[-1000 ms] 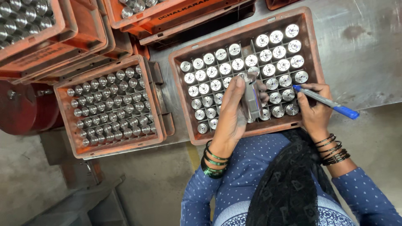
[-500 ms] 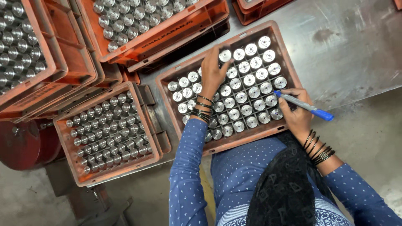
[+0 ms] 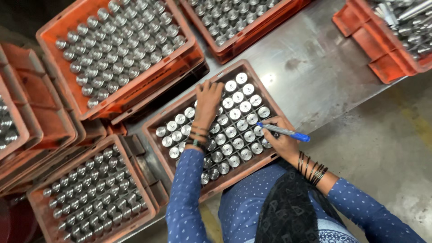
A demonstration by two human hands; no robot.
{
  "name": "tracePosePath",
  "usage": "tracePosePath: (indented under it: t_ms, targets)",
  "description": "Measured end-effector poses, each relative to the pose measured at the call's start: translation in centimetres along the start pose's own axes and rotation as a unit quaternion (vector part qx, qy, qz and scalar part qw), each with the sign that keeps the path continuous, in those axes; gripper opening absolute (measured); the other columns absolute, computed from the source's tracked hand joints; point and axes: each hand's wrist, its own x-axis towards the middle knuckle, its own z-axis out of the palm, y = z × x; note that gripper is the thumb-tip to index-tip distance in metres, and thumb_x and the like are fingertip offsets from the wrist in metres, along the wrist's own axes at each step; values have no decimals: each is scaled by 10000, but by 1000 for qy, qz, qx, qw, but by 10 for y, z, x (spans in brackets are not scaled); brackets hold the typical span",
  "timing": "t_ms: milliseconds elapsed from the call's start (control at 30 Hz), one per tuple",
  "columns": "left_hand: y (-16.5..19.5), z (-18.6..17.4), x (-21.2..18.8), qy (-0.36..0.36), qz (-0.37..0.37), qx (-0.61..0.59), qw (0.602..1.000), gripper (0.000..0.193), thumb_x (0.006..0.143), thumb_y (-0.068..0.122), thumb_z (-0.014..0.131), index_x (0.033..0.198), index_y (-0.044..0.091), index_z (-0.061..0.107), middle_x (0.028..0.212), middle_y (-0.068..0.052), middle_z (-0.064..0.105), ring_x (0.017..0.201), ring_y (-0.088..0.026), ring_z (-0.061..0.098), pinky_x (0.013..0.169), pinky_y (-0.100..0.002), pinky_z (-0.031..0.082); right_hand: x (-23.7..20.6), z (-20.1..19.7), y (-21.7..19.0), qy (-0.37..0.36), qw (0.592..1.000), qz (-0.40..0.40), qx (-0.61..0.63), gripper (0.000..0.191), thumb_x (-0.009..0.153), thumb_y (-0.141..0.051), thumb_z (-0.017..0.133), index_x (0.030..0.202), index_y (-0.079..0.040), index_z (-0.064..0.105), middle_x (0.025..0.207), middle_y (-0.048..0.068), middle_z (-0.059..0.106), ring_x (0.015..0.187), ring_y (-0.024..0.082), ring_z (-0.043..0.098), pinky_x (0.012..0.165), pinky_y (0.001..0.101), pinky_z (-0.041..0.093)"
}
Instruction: The person marks the top surface of small cylindrical metal parts with a blue marker. They pick each part from a tray, mark it, and place it back in the tray. The process is repeated for many parts.
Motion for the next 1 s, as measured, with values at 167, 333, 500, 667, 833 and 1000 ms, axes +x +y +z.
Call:
tracePosePath:
  t_ms: [167,333,500,667,833,1000]
  targets:
    - [3,-22,-54,197,-78,-136,968,481,813,180,788,1230,80,571,1173,-109,669,1138,-285,551,1020,-485,348,-1,1,14,-9,1000,8,-1,181,937,-153,704,1053,-29,641,1004,87,713,916,202,717,796,331,560]
    - [23,-34,-115,150,-311,-718,604,626,958,456,623,1437,112,412,1071,-28,590,922,-147,624,784,-316,558,-18,10,19,1,999,-10,-50,190,920,-142,734,1046,-28,649,998,102,699,912,226,693,791,339,541]
    - [50,-11,-128,189,-396,-820,368,455,1055,460,463,1310,87,515,918,-64,592,782,-152,619,705,-311,541,-33,26,10,-30,999,21,26,195,947,-92,712,1102,-13,623,1021,122,671,931,239,653,819,340,520]
    - [58,-22,-141,217,-266,-895,285,281,1091,315,528,1163,44,548,967,-124,611,709,-165,548,706,-323,497,-52,32,-24,-70,970,-31,229,247,972,-57,680,1171,-15,539,1141,110,623,1029,209,594,946,320,494]
    - [60,-43,-153,273,-306,-833,372,244,1003,236,598,1125,28,559,990,-88,561,840,-170,588,818,-324,521,-41,32,-67,-96,972,-196,88,252,866,-33,728,1067,-37,577,1004,108,695,916,245,660,859,344,515]
    - [59,-56,-162,296,-321,-787,436,261,947,224,661,1113,46,566,1035,-71,578,880,-158,622,808,-280,530,-28,44,-91,-76,962,-261,38,268,870,-27,752,1073,-52,579,989,87,706,895,253,668,807,350,497]
